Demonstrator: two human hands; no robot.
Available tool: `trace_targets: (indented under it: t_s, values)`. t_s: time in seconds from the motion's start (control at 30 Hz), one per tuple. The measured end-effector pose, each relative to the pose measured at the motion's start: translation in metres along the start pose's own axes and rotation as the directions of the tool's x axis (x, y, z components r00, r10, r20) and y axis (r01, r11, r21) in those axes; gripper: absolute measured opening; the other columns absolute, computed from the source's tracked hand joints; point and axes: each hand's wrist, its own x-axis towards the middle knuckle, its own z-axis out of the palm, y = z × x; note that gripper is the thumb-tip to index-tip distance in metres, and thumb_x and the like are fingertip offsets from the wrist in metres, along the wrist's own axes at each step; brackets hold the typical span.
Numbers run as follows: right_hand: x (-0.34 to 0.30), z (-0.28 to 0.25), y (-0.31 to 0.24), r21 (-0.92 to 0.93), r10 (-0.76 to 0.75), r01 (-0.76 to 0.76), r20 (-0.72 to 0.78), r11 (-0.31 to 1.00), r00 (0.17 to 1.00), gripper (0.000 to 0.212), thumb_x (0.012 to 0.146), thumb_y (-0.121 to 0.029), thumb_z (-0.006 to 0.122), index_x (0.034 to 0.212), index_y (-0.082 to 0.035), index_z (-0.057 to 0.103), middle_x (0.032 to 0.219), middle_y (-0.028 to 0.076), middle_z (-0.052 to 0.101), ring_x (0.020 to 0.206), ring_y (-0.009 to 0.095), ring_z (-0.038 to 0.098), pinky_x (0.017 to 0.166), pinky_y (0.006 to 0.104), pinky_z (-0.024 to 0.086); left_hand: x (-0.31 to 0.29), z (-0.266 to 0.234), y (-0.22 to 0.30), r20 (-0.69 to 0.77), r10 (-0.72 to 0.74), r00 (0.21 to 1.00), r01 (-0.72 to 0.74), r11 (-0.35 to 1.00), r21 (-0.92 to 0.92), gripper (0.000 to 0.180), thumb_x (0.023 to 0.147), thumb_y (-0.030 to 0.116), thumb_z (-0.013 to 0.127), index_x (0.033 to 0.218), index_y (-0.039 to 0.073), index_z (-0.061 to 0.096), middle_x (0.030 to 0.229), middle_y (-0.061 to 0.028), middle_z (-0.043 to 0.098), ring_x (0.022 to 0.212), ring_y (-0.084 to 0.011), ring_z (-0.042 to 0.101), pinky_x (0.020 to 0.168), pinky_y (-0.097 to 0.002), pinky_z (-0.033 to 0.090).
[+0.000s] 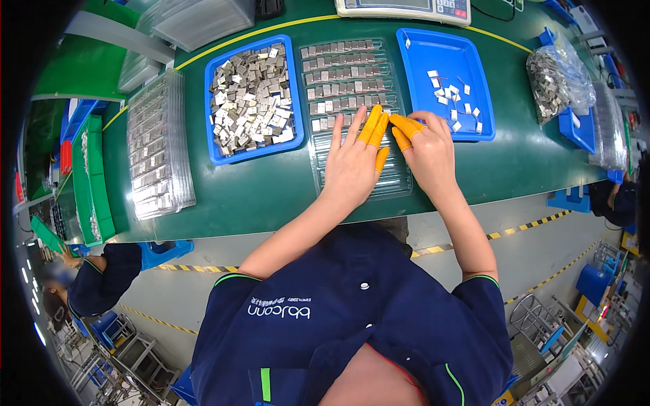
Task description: Assembling small metal and plastic components into a sorting tray.
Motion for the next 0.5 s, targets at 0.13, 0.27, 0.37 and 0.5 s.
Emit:
trace_targets:
  t_s: [0.13, 0.27, 0.37, 0.5]
  values:
    - [0.000, 0.002, -0.003, -0.023, -0.023, 0.023, -0.011, 0.999, 1.000, 0.024, 0.068, -0.003, 0.067, 0.092, -0.002, 0.065, 0.088, 0.010, 0.063, 0.090, 0.024, 0.056, 0.079, 0.0338, 0.043, 0.002, -0.002, 0.000, 0.017, -0.005, 1.000, 0.005, 1.000, -0.026, 0.046, 0.085, 0.018, 0.052, 0.124, -0.003, 0.042, 0.133, -0.0131, 0.040, 0.131, -0.0259, 0.027, 0.107, -0.0493, 0.012]
    - [-0.002, 0.001, -0.004, 0.025, 0.019, -0.018, -0.029, 1.000, 0.999, 0.025, 0.069, -0.004, 0.067, 0.093, -0.002, 0.065, 0.090, 0.009, 0.063, 0.092, 0.024, 0.056, 0.081, 0.0341, 0.042, 0.004, -0.013, 0.003, -0.081, -0.069, 0.994, 0.058, 0.991, -0.120, 0.048, 0.082, 0.019, 0.055, 0.123, -0.004, 0.043, 0.133, -0.0144, 0.039, 0.130, -0.0270, 0.028, 0.106, -0.0506, 0.014]
    - [-0.002, -0.002, -0.006, 0.018, 0.006, -0.006, -0.011, 1.000, 1.000, 0.027, 0.069, -0.006, 0.067, 0.096, -0.003, 0.064, 0.097, 0.009, 0.061, 0.095, 0.024, 0.054, 0.084, 0.0350, 0.041, -0.001, -0.020, -0.006, -0.041, -0.070, 0.997, 0.069, 0.997, -0.020, 0.052, 0.083, 0.020, 0.055, 0.127, -0.004, 0.038, 0.133, -0.0152, 0.038, 0.130, -0.0273, 0.027, 0.106, -0.0508, 0.014]
    - [-0.005, 0.003, -0.012, -0.029, 0.001, -0.001, 0.025, 1.000, 1.000, 0.032, 0.071, -0.009, 0.067, 0.102, -0.006, 0.063, 0.107, 0.008, 0.058, 0.097, 0.025, 0.052, 0.088, 0.0375, 0.038, -0.009, -0.021, -0.011, 0.030, -0.117, 0.993, 0.118, 0.993, -0.022, 0.053, 0.086, 0.018, 0.051, 0.131, -0.002, 0.032, 0.137, -0.0158, 0.034, 0.132, -0.0279, 0.023, 0.107, -0.0488, 0.011]
